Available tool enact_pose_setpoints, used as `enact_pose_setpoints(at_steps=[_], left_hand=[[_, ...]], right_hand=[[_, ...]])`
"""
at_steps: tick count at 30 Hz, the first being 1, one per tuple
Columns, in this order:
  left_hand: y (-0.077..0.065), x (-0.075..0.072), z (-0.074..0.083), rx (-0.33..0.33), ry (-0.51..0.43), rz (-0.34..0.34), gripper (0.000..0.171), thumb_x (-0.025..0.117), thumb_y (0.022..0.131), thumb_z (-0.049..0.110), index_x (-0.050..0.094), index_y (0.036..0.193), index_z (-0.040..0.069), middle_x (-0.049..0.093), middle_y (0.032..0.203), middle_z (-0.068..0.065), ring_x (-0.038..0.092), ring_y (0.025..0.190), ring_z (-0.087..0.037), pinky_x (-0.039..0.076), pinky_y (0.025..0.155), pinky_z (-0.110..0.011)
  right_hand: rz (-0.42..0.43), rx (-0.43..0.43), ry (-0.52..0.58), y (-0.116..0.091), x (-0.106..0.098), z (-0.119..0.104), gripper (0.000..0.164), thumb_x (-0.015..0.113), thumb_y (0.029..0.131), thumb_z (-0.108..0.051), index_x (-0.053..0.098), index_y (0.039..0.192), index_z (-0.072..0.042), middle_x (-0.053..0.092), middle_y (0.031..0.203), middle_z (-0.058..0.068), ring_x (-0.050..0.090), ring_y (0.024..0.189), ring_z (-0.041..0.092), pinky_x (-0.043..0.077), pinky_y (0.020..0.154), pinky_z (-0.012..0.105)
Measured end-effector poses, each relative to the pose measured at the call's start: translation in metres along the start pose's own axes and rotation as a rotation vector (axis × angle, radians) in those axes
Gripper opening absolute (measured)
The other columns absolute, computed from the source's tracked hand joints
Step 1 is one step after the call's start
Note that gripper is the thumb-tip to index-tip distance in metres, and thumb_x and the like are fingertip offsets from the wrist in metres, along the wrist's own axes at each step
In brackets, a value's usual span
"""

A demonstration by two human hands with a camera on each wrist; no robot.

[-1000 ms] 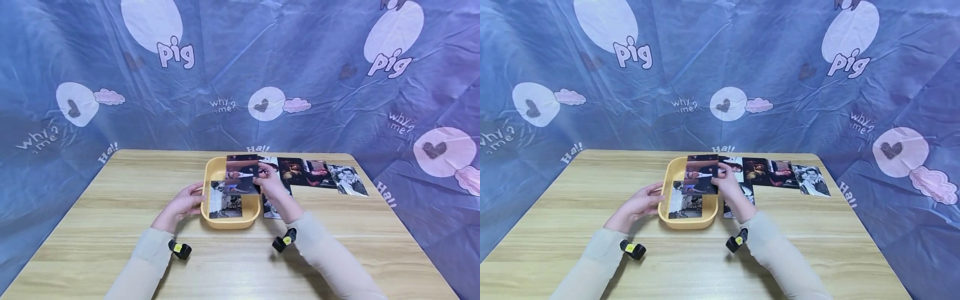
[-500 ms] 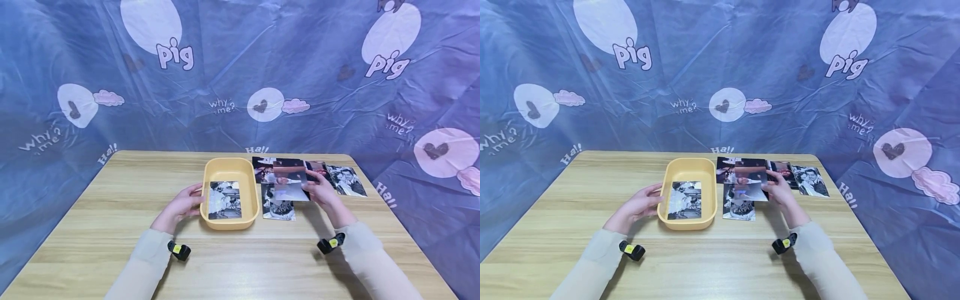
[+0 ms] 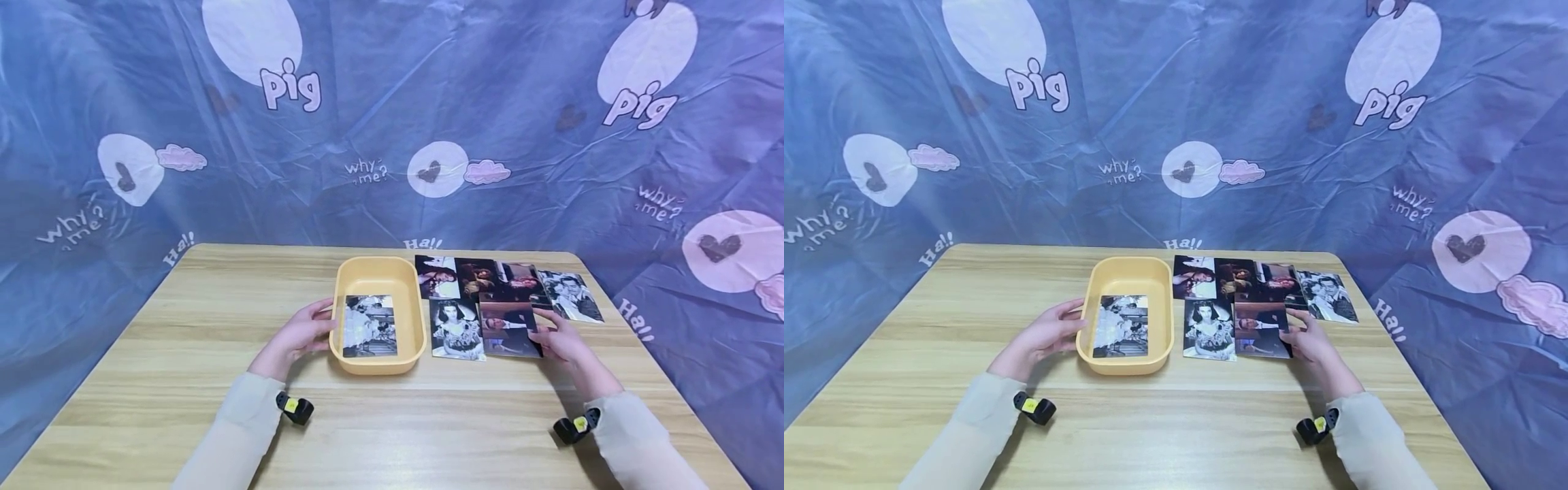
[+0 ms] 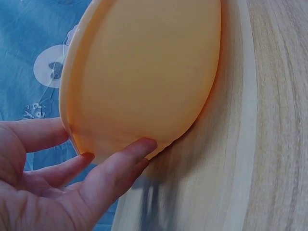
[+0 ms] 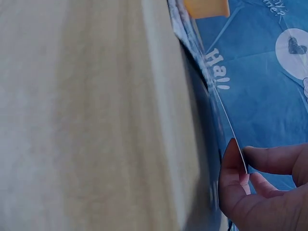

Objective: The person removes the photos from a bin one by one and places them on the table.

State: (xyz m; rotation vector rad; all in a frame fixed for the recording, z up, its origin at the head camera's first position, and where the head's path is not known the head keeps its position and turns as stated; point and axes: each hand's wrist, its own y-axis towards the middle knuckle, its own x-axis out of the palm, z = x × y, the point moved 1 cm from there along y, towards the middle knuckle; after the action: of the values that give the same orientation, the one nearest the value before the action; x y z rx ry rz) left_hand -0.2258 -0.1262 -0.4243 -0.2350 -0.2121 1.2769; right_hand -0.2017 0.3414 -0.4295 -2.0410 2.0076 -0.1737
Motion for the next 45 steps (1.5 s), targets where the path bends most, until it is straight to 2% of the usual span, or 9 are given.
enact_pose_setpoints(at_steps=[6,10,18,22,25,29,32,37,45], left_hand=[[0.001,0.001,0.0,-0.006,0.006,0.005,0.064,0.049,0.095,-0.001,0.019,0.152,0.0,0.028,0.152,-0.03,0.05,0.124,-0.046,0.057,0.092,-0.047],[0.0,0.002,0.002,-0.009,0.014,0.009,0.065,0.05,0.094,-0.001,0.021,0.152,0.001,0.029,0.152,-0.03,0.052,0.122,-0.045,0.058,0.09,-0.045],[0.0,0.0,0.002,-0.01,0.025,0.016,0.064,0.05,0.095,0.0,0.021,0.152,0.002,0.03,0.151,-0.03,0.053,0.122,-0.045,0.058,0.09,-0.046],[0.0,0.0,0.002,-0.014,0.024,0.016,0.064,0.049,0.096,0.0,0.021,0.152,0.002,0.03,0.151,-0.03,0.052,0.123,-0.045,0.058,0.091,-0.046],[0.0,0.0,0.001,-0.019,0.021,0.019,0.064,0.05,0.096,0.0,0.021,0.152,0.002,0.029,0.152,-0.029,0.051,0.124,-0.045,0.058,0.091,-0.046],[0.0,0.0,-0.001,-0.019,0.017,0.017,0.064,0.05,0.095,-0.001,0.02,0.152,0.001,0.029,0.152,-0.029,0.05,0.125,-0.045,0.058,0.09,-0.045],[0.001,-0.001,-0.002,-0.009,0.007,0.011,0.064,0.05,0.095,-0.001,0.02,0.152,0.001,0.029,0.152,-0.029,0.049,0.126,-0.046,0.058,0.089,-0.045],[0.002,-0.003,-0.003,0.009,-0.008,-0.005,0.064,0.049,0.095,-0.001,0.019,0.152,0.001,0.029,0.152,-0.03,0.051,0.124,-0.045,0.059,0.089,-0.045],[0.002,-0.002,-0.001,0.002,-0.01,-0.013,0.064,0.048,0.096,-0.001,0.018,0.153,0.001,0.028,0.152,-0.03,0.047,0.128,-0.046,0.057,0.091,-0.046]], right_hand=[[-0.032,-0.015,0.031,0.002,-0.002,0.007,0.069,0.052,0.09,0.01,0.013,0.146,0.008,0.066,0.079,-0.013,0.061,0.066,0.0,0.048,0.052,0.012],[-0.024,-0.017,-0.054,0.003,-0.004,0.005,0.069,0.049,0.092,0.006,0.007,0.146,0.015,0.063,0.079,-0.015,0.06,0.066,-0.003,0.05,0.054,0.01],[0.048,-0.006,-0.135,-0.002,-0.002,-0.007,0.064,0.047,0.095,-0.006,0.013,0.144,0.018,0.051,0.079,-0.016,0.043,0.055,-0.001,0.045,0.051,0.011],[0.053,-0.027,-0.061,-0.001,0.002,-0.018,0.068,0.048,0.096,-0.008,0.009,0.148,0.014,0.055,0.079,-0.017,0.052,0.064,-0.003,0.052,0.06,0.011],[0.045,-0.035,-0.031,0.001,0.01,-0.03,0.073,0.051,0.098,-0.015,0.006,0.15,0.01,0.058,0.1,-0.01,0.055,0.081,-0.004,0.054,0.075,0.012],[0.042,-0.04,0.013,0.008,0.026,-0.048,0.074,0.052,0.098,-0.021,0.009,0.153,0.004,0.045,0.127,0.002,0.051,0.097,-0.001,0.053,0.087,0.015],[0.017,-0.025,0.112,0.013,0.046,-0.063,0.073,0.05,0.1,-0.022,0.006,0.154,-0.001,0.035,0.146,0.013,0.048,0.121,0.017,0.049,0.101,0.021],[-0.063,-0.001,0.299,0.019,0.088,-0.082,0.068,0.042,0.102,-0.015,0.0,0.155,-0.005,0.003,0.163,0.016,0.013,0.148,0.033,0.023,0.123,0.039],[-0.15,-0.046,0.306,0.029,0.155,-0.091,0.063,0.043,0.1,-0.007,0.011,0.153,0.002,0.016,0.158,0.025,0.02,0.145,0.038,0.024,0.122,0.046]])
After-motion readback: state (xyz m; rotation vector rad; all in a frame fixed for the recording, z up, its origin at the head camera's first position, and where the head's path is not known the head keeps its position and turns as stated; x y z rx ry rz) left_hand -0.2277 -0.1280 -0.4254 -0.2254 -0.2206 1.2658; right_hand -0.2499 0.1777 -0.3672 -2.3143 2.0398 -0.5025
